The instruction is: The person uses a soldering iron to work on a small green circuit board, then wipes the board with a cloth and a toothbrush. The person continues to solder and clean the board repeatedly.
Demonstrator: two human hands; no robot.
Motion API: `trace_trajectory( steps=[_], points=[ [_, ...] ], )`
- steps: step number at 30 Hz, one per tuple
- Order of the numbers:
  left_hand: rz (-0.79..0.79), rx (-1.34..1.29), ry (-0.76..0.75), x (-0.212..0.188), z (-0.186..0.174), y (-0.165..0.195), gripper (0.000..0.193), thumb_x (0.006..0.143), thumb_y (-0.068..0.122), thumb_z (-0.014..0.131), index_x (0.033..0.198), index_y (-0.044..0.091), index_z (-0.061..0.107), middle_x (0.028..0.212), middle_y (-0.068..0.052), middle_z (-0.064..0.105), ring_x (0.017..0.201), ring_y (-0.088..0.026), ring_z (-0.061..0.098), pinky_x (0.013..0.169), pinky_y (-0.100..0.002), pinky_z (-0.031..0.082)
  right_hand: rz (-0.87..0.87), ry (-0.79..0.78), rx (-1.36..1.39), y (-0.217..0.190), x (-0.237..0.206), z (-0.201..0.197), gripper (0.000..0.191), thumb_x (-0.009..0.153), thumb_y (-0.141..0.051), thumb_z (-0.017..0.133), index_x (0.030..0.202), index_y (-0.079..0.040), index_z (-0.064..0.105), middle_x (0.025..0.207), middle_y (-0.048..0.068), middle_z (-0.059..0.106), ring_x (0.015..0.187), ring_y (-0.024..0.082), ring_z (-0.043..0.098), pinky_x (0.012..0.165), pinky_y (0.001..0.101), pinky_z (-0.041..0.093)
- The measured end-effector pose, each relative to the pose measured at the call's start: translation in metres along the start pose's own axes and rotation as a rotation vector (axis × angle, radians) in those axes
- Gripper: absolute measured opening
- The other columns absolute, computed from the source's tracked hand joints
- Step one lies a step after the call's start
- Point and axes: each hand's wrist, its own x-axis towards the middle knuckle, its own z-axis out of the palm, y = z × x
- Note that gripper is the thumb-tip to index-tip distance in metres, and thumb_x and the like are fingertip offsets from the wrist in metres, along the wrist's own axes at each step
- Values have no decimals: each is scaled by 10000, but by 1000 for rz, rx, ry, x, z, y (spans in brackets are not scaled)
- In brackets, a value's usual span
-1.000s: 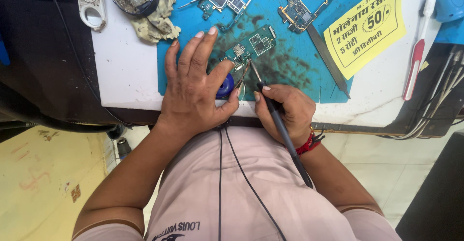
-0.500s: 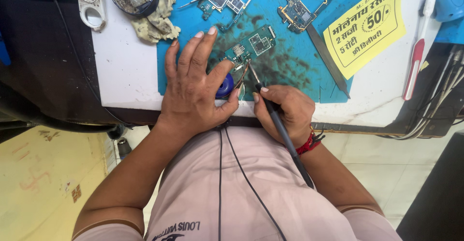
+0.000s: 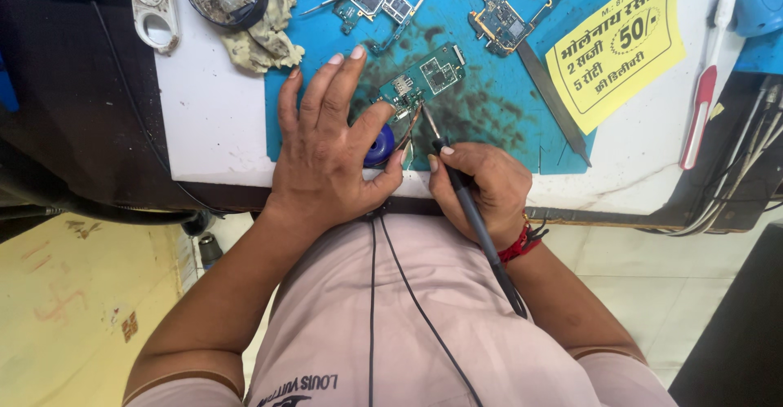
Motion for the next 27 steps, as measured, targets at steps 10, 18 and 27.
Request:
trace_trajectory(
  steps=[10,18,27],
  points=[
    [-2,-2,1,-1,0,0,411,927,407,740,1223,127,684,1617,-225,363,1496,-364,344,1251,-606,196,-7,-2,-17,0,0,0,258,857,47,828,1021,-16,638,907,146,723,779,260,739,696,331,570],
    [1,6,-2,0,1,0,416,932,409,737,1228,122,686,1611,-225,368,1494,-364,344,1248,-605,194,-7,-10,-1,-1,1,0,264,869,54,815,1037,-19,624,908,148,721,779,259,736,698,333,571],
    [0,10,-4,-1,0,0,417,933,414,737,1227,122,683,1616,-222,363,1498,-360,339,1249,-606,191,1,-12,6,-1,0,-1,264,875,55,811,1046,-19,625,913,145,721,777,256,734,699,334,567]
  ],
)
